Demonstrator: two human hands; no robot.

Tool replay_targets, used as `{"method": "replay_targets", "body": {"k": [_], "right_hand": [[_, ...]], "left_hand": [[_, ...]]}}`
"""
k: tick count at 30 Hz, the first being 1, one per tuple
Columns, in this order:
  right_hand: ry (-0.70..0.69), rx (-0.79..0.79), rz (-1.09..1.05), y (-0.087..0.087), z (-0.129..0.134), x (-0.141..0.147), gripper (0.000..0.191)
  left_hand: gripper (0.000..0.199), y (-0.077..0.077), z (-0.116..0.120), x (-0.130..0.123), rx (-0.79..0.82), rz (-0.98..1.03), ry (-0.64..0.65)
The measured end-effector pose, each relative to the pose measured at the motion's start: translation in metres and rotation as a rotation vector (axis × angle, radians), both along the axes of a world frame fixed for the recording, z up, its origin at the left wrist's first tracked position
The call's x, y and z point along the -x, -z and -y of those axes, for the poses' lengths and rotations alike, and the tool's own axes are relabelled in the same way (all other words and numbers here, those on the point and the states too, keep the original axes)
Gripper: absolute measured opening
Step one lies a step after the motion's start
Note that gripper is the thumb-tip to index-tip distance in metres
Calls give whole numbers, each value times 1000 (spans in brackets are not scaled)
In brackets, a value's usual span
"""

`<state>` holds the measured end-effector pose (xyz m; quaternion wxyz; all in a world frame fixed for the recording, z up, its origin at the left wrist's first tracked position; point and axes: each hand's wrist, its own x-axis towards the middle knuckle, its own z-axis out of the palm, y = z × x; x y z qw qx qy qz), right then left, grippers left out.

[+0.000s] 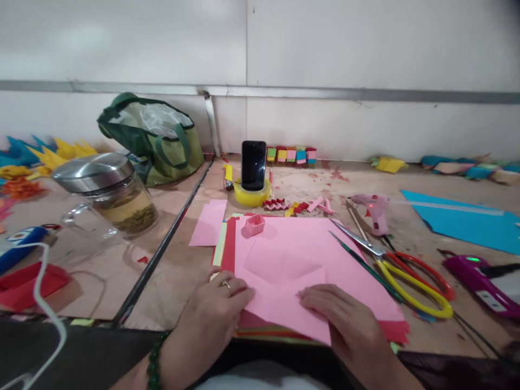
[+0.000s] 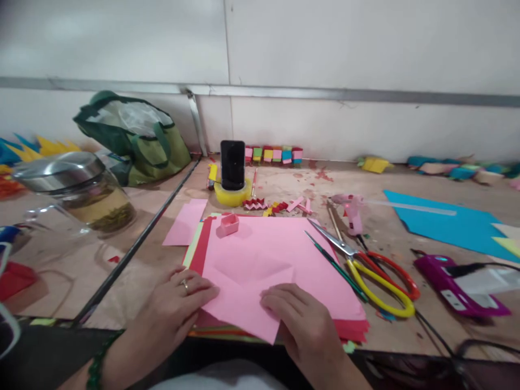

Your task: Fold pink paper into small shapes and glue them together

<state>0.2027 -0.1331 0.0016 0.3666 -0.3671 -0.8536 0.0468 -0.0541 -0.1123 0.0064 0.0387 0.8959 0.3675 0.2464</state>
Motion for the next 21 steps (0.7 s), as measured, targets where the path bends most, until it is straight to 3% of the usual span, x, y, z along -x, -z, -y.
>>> {"method": "replay_targets", "body": {"k": [5, 11, 16, 21], "right_hand": [[23, 80, 64, 2, -7, -10, 38], [9, 294, 5, -7, -6, -10, 29], [-13, 278, -3, 0, -5, -12, 32], [20, 142, 105, 3, -14, -24, 41]], "left_hand": [[39, 8, 3, -1, 50, 29, -85], [24, 8, 5, -3, 272, 88, -152], [27, 4, 4, -4, 290, 69, -123], [33, 3, 5, -1, 296, 123, -118]]}}
